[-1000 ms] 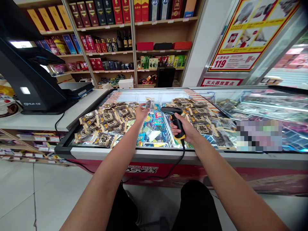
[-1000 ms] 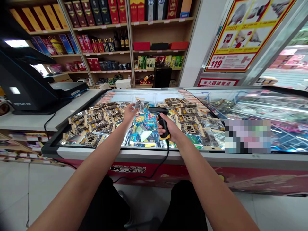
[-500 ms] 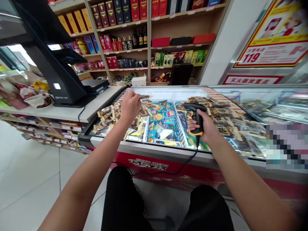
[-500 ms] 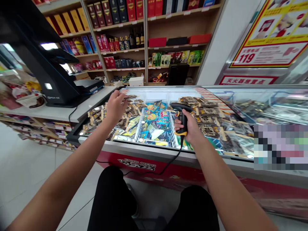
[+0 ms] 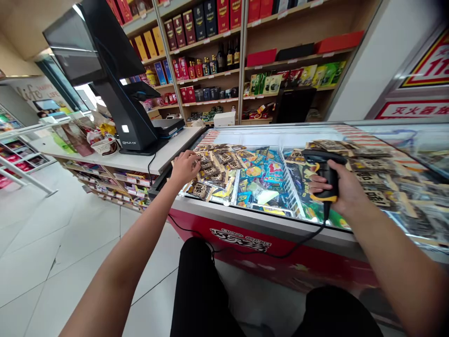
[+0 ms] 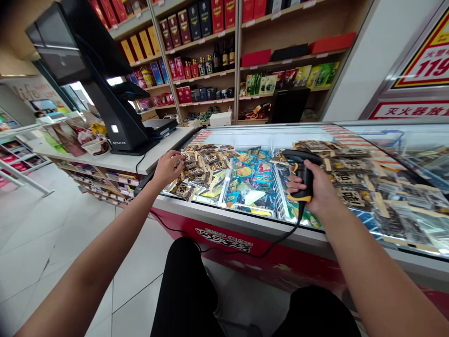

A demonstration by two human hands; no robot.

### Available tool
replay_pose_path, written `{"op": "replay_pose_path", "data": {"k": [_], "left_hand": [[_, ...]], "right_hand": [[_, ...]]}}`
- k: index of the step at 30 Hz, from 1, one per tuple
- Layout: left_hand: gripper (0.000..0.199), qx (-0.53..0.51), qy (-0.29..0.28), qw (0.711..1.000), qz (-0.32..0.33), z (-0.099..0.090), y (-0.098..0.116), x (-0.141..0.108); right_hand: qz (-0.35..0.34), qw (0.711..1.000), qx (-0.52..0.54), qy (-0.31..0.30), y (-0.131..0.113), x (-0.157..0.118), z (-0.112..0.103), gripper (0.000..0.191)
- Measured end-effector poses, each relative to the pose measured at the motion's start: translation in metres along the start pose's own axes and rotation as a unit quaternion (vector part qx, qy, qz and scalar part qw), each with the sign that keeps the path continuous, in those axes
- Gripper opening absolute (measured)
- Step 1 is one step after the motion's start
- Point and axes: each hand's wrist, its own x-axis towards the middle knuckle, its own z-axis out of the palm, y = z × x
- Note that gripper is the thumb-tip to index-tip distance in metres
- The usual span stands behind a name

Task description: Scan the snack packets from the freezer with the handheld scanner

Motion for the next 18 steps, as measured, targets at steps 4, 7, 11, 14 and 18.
{"op": "replay_pose_path", "data": {"k": [4,7,11,14,18], "left_hand": [[0.028,-0.007,0.034,0.999,-0.025,0.000,0.011,-0.003],[0.027,-0.015,0.058,0.998,-0.012,0.000,0.035,-0.007],[0.026,-0.076,0.025,0.994,0.077,0.014,0.098,-0.010],[0.027,-0.123,-0.048,0.981,0.139,0.039,0.159,-0.003],[0.044,-0.161,-0.175,0.965,0.108,0.083,0.239,0.030]], "right_hand": [[-0.009,1.000,0.000,-0.004,0.000,-0.001,0.000,0.014],[-0.029,0.999,0.017,-0.027,-0.003,-0.005,0.000,0.017],[-0.116,0.988,0.062,-0.082,-0.011,-0.014,-0.001,0.020],[-0.158,0.977,0.107,-0.101,-0.016,-0.020,-0.002,0.023],[-0.166,0.968,0.151,-0.113,-0.019,-0.020,-0.004,0.027]]}}
